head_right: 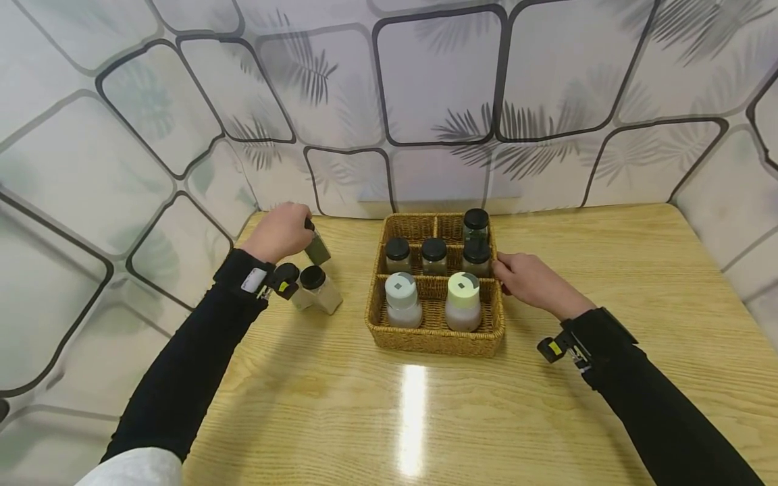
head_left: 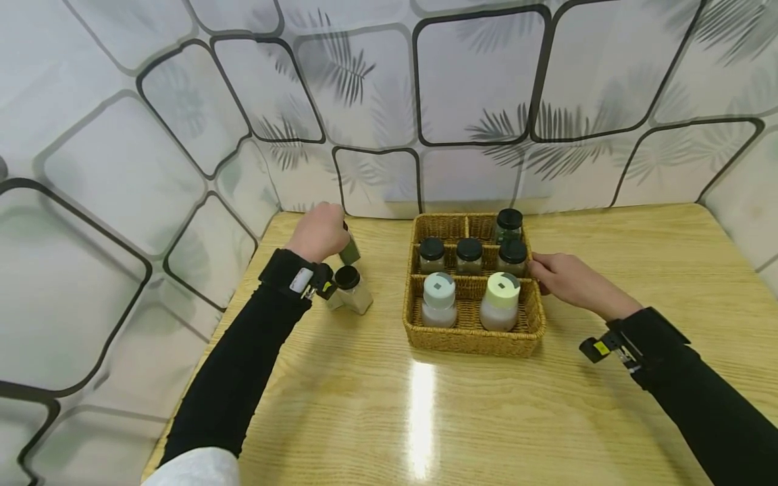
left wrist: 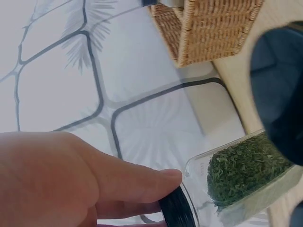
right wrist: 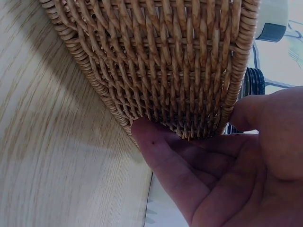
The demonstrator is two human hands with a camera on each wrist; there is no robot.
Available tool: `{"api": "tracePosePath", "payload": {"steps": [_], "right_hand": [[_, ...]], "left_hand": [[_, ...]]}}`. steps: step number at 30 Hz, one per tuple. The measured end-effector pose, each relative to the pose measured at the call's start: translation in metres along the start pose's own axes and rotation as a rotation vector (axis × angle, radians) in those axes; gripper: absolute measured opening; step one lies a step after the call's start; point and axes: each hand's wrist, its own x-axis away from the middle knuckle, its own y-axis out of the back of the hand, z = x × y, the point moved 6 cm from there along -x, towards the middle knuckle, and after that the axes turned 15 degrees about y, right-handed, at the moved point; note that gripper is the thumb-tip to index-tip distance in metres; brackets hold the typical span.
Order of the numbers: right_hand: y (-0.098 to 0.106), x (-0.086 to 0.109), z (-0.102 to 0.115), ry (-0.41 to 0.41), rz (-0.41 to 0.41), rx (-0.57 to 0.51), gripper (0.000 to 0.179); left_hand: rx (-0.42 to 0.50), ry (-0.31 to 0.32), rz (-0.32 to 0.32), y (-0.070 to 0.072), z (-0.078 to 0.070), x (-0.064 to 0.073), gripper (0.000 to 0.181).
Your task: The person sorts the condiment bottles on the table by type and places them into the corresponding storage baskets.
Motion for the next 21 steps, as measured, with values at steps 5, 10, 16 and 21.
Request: {"api": "tracePosePath", "payload": {"steps": [5,10,16,21], "right_hand": [[0.000,0.000,-0.001,-0.004,0.000,0.001,0.042],[0.000,0.000,-0.002,0.003,-0.006,0.008,0.043],[-0.001,-0.001,-0.001,0.003,-0.008,0.016,0.043],[-0.001,-0.001,0.000,-0.002,-0.010,0.010,0.042]], "left_hand": [[-0.009,-0.022,-0.033,0.008,-0.011,0.000,0.031],[-0.019,-0.030,-0.058,0.015,-0.025,-0.001,0.027],[-0.037,-0.058,-0.096,0.022,-0.041,-0.002,0.026],[-0.009,-0.096,-0.110,0.029,-0.056,-0.002,0.029]]}}
